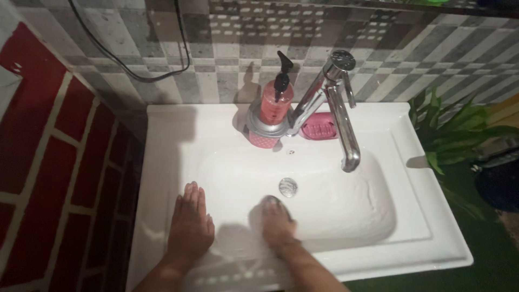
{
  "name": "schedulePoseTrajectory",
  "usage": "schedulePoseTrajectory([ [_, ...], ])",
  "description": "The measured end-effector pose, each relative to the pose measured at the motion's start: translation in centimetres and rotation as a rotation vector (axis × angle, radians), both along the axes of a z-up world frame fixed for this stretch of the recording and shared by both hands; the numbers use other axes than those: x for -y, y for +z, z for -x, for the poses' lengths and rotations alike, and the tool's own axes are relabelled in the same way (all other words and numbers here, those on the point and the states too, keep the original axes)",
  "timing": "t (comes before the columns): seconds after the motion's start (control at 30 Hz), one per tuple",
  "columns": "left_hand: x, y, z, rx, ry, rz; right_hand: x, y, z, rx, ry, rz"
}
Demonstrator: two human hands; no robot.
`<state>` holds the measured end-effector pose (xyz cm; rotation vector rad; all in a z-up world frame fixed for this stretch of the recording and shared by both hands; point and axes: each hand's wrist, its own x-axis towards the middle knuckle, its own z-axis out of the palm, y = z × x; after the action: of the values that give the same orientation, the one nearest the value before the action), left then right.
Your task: The person scrubs a white bathroom sink using a dark sponge. They wipe the basin, the rim, and the area around the faucet repeatedly. A pink soap dispenser and a bar of soap are visible on the sink but are not moved.
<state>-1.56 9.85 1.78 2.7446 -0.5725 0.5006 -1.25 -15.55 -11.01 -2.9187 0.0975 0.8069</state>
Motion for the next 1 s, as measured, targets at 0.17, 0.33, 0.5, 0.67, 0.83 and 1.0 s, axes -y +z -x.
schedulePoseTrajectory([
  [0.17,-0.3,-1.5,-0.2,0.048,0.005,0.046,-10.1,1.4,0.9,0.422,0.039,-0.664],
  [0.33,-0.2,-2.2,-0.3,0.027,0.066,0.062,-5.5,4.7,1.6,0.396,0.258,-0.52],
  [0.5,0.0,-2.2,-0.4,0.059,0.151,0.06,0.7,6.2,-0.3,-0.029,-0.154,-0.04],
  [0.67,-0.1,-2.4,-0.6,0.026,0.147,0.089,-3.6,-0.3,-1.7,0.272,0.158,0.088],
  [0.83,-0.5,-2.7,-0.4,0.096,0.105,0.011,-11.4,-0.5,-1.7,0.363,0.062,-0.675],
  [1.0,-0.3,-2.2,-0.4,0.004,0.12,0.017,-6.9,4.0,-0.7,0.079,0.065,-0.466],
])
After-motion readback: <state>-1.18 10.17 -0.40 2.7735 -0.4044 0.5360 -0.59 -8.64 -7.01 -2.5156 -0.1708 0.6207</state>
